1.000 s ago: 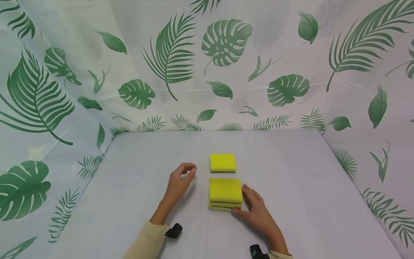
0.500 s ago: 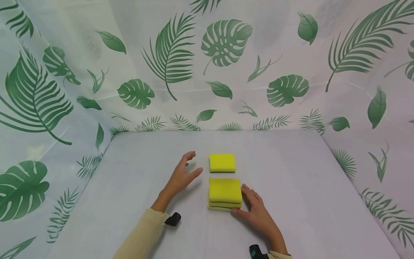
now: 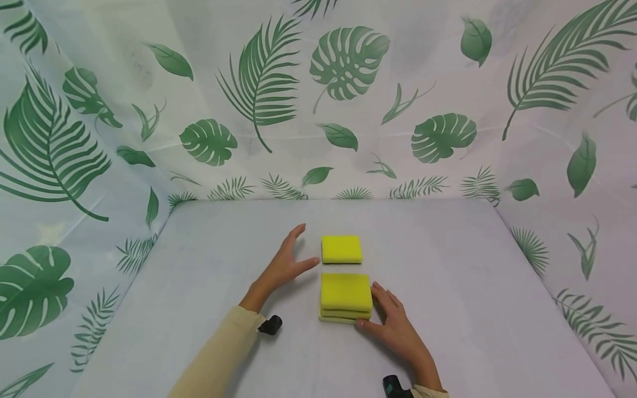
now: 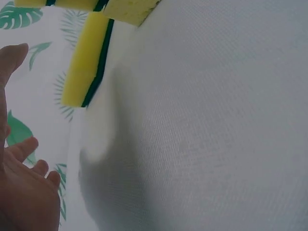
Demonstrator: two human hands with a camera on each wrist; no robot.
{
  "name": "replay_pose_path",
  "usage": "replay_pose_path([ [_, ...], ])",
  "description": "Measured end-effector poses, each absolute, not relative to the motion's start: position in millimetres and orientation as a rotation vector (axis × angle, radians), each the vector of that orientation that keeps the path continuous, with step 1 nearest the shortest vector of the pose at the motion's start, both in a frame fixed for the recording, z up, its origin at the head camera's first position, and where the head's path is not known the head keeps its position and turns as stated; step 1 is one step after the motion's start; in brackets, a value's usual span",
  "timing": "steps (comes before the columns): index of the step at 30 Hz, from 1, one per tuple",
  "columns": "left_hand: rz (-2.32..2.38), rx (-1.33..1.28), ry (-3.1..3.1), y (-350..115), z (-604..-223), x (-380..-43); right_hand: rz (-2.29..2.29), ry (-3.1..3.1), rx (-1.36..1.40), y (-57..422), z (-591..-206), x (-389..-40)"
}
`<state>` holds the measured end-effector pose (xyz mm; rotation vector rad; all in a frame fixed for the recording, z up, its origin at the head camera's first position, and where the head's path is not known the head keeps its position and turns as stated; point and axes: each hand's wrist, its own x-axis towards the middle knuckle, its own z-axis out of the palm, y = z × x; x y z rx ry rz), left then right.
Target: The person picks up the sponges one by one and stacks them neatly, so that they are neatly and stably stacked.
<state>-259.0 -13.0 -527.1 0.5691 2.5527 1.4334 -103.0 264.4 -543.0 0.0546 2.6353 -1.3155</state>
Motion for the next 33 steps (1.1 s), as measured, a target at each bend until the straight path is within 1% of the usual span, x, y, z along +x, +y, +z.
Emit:
replay_pose_path([
  [16, 1.298, 0.593, 2.455, -5.9, -533.2, -272.5, -1.294, 2.649, 0.05, 263.5, -542.9, -103.9],
  [33, 1.112, 0.621, 2.561, 8.4, -545.3, -277.0, -1.306, 2.641, 0.044, 264.3, -544.1, -104.4],
])
